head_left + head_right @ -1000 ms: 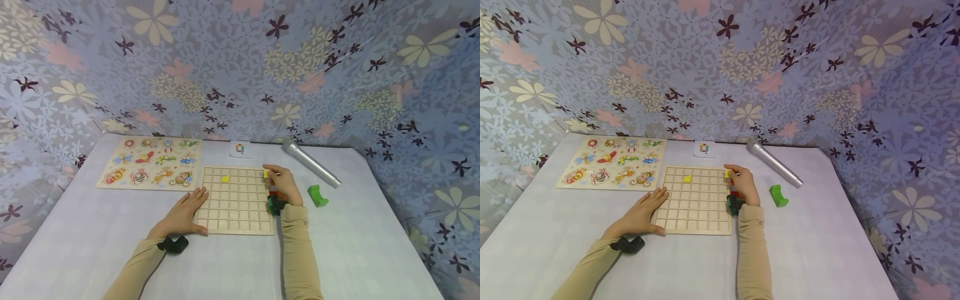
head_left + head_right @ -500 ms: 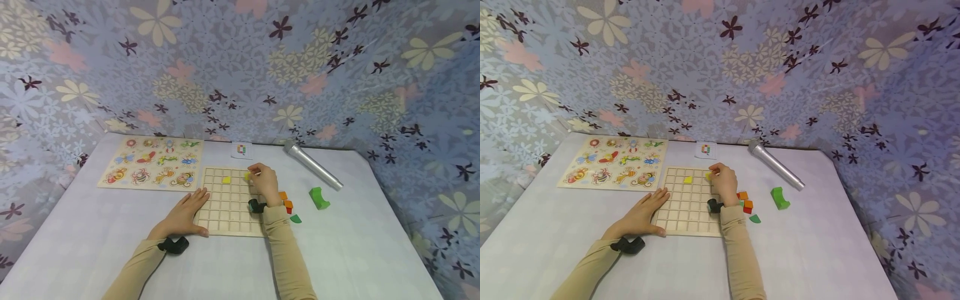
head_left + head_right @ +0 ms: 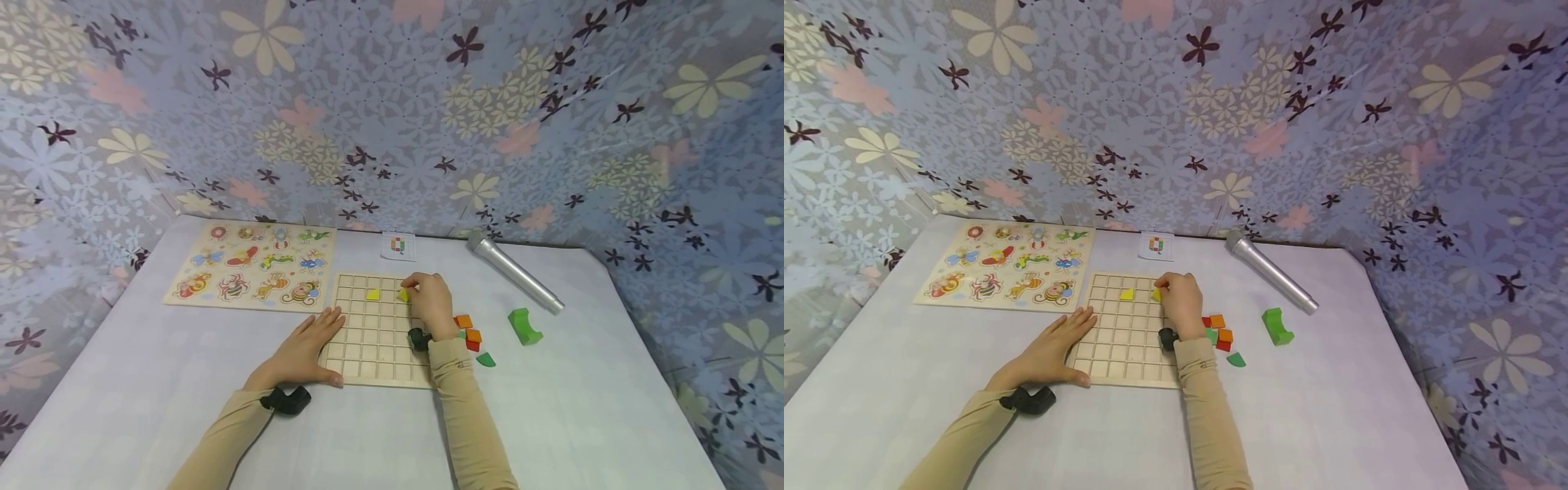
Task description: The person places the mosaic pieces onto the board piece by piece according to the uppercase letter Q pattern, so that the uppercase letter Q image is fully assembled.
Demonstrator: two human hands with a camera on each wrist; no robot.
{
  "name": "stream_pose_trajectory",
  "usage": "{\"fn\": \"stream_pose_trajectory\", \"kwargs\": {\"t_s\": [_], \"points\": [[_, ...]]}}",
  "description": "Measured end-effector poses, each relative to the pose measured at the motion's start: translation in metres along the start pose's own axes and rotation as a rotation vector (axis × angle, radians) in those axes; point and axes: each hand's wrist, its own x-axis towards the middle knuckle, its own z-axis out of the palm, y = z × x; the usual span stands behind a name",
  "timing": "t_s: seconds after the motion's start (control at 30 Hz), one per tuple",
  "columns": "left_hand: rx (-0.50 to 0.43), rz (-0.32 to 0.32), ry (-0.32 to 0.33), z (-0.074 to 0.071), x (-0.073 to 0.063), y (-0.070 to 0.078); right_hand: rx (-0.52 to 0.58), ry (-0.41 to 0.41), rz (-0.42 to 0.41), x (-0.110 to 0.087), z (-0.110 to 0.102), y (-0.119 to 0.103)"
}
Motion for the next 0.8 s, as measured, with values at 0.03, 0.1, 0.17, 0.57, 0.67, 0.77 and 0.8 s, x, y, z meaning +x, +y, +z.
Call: {"fn": "stream_pose_trajectory", "kwargs": {"t_s": [0.03, 0.1, 0.17, 0.57, 0.67, 0.77, 0.8], "points": [[0.0, 0.0, 0.0, 0.0, 0.0, 0.0, 0.004, -0.012, -0.009, 0.0, 0.001, -0.001], [-0.003, 0.0, 0.001, 0.0, 0.0, 0.0, 0.029, -0.039, -0.022, 0.0, 0.004, -0.001], [-0.002, 0.001, 0.002, 0.0, 0.001, 0.001, 0.065, -0.063, -0.03, 0.0, 0.008, 0.0], [0.001, 0.003, 0.003, 0.001, 0.0, -0.001, 0.251, -0.139, 0.017, 0.002, 0.013, 0.018], [-0.004, 0.002, 0.005, 0.0, 0.0, 0.0, 0.235, -0.161, 0.024, 0.002, 0.01, 0.019], [-0.006, 0.0, 0.006, 0.001, 0.0, 0.0, 0.209, -0.149, 0.02, 0.002, 0.01, 0.018], [-0.005, -0.001, 0.005, 0.001, 0.0, 0.0, 0.204, -0.142, 0.018, 0.002, 0.011, 0.017]]}}
